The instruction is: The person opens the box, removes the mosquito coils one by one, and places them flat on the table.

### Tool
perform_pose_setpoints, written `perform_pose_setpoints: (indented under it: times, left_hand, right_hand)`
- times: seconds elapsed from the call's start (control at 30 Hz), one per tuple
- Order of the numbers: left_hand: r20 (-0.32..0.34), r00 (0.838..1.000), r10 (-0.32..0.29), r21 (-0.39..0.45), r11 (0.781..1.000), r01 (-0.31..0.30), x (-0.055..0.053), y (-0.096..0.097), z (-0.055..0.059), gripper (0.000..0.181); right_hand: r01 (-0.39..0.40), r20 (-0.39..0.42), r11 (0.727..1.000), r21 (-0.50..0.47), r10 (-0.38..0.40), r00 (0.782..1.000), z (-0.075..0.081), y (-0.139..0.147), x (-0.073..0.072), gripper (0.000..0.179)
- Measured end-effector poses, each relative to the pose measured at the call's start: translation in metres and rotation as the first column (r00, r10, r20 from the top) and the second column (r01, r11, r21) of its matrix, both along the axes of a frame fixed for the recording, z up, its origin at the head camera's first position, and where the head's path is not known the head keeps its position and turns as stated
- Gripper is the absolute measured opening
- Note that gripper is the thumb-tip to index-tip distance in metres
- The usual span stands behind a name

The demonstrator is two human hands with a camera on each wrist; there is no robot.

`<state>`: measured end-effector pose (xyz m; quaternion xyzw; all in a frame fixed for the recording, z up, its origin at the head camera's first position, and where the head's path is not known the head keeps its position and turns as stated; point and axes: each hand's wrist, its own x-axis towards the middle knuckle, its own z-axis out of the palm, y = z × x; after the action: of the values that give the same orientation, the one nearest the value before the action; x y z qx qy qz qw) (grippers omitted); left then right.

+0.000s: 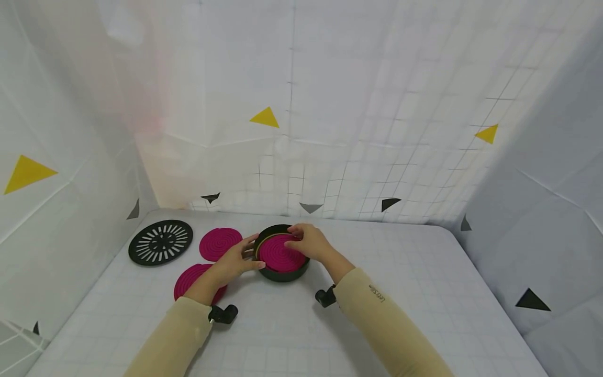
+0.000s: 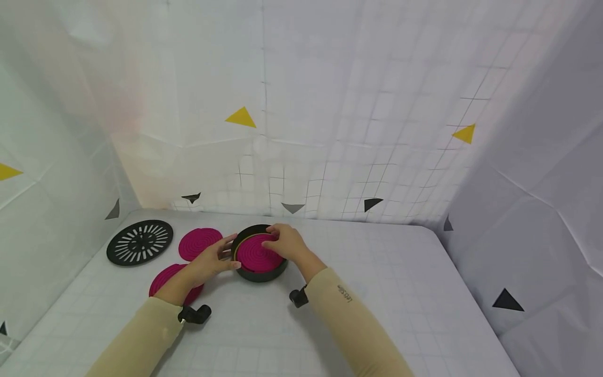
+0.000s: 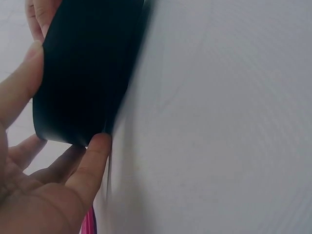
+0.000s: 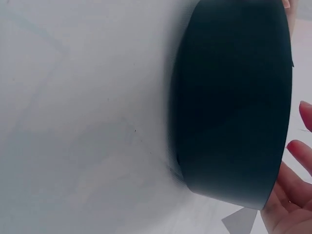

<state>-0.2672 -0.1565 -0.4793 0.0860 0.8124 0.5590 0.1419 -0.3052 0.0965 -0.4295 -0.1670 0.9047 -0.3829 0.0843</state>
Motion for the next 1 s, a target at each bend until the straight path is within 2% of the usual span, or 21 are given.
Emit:
perform_pose_setpoints:
  times: [0.2,0.3,0.37,0.53,0.6,0.8,1.0]
  left_hand:
    - [0.0,1.0,0.004,-0.012,1.0,-0.004,-0.0004,0.0004,-0.0017,0.095]
    - [-0.004,1.0,0.003,-0.011,1.0,-0.003,-0.0004,0.0007,-0.0018,0.095]
    - [0.002,1.0,0.002,-0.002,1.0,-0.002,0.0033,0.0028,0.0046,0.093]
    - [0.001,1.0,0.001,0.002,1.0,-0.001,0.0046,0.0036,0.0062,0.092]
    - [-0.008,1.0,-0.001,-0.004,1.0,0.001,0.0017,0.0019,0.0007,0.093]
    - [-0.007,1.0,0.006,-0.003,1.0,-0.006,-0.0014,0.0012,-0.0016,0.092]
    - [-0.007,1.0,0.012,-0.007,1.0,-0.012,-0.0024,0.0023,-0.0027,0.091]
  right_hand:
    - [-0.028,-0.006,0.998,0.053,0.028,1.0,0.0003,0.001,-0.0017,0.051]
    - [-0.041,0.005,0.998,0.049,0.041,0.999,0.0003,0.0014,-0.0023,0.052]
    - [-0.035,0.013,0.999,0.022,0.034,0.999,-0.0013,0.0021,-0.0033,0.053]
    - [-0.005,0.034,0.998,-0.064,0.008,0.999,-0.005,0.0046,-0.0059,0.05]
    - [0.011,0.044,0.994,-0.108,-0.006,0.999,-0.0048,0.005,-0.006,0.048]
    - [0.1,0.091,0.963,-0.25,-0.079,0.993,-0.0021,0.0052,-0.0046,0.04]
    - [0.117,0.108,0.951,-0.285,-0.089,0.99,-0.0023,0.0072,-0.0068,0.038]
